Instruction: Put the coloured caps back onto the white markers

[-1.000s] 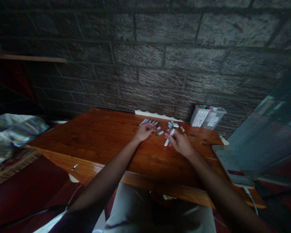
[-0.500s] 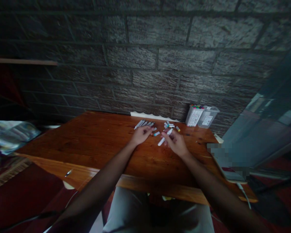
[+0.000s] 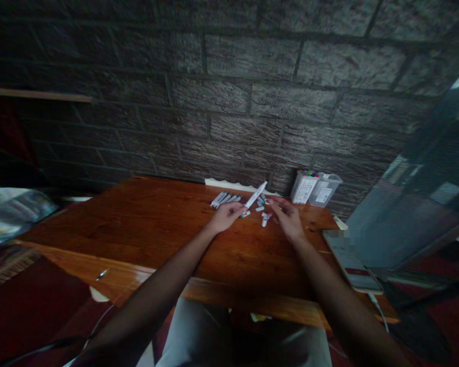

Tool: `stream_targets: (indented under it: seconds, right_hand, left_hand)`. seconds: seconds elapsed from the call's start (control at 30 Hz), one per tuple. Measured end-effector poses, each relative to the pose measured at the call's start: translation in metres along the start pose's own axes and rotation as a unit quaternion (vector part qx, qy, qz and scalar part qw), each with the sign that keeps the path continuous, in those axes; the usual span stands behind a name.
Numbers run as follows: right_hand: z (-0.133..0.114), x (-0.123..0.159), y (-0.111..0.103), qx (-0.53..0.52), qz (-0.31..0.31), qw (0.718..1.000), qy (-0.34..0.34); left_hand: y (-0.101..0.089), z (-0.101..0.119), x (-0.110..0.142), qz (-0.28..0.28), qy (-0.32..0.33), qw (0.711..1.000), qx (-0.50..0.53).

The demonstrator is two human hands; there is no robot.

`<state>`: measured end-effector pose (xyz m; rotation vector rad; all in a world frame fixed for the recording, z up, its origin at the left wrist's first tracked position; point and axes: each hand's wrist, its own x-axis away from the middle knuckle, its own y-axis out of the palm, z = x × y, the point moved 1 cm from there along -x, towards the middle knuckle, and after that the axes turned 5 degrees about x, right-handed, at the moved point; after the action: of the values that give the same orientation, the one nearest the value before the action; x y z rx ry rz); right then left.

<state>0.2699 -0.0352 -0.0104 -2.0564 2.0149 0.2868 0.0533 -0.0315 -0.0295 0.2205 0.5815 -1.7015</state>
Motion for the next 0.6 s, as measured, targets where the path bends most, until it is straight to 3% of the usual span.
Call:
stream_targets:
  seconds: [0.07,0.13,0.27,0.43,0.6]
  right_hand:
    - [0.009,-0.009,-0.016,0.032,0.069,0.997,-0.009]
    - [0.019,-0.016,-0.029,0.072,0.098,0.992,-0.017]
    - [0.038,-0.022,-0.041,0.196,0.103,0.975,-0.028]
    - [0.046,-0.033,-0.035,0.342,0.092,0.934,-0.056]
    - [0.034,-0.064,-0.015,0.445,0.026,0.885,-0.133]
  left_hand:
    - [-0.007,-0.005,-0.005,0.083,-0.012,0.996,0.027]
    - [-0.012,-0.011,-0.008,0.143,-0.030,0.987,0.066]
    - [-0.017,-0.021,-0.011,0.195,-0.033,0.977,0.082]
    - [-0.019,-0.026,-0.010,0.219,-0.009,0.975,0.030]
    - [-0.025,-0.027,-0.011,0.284,-0.033,0.956,0.062]
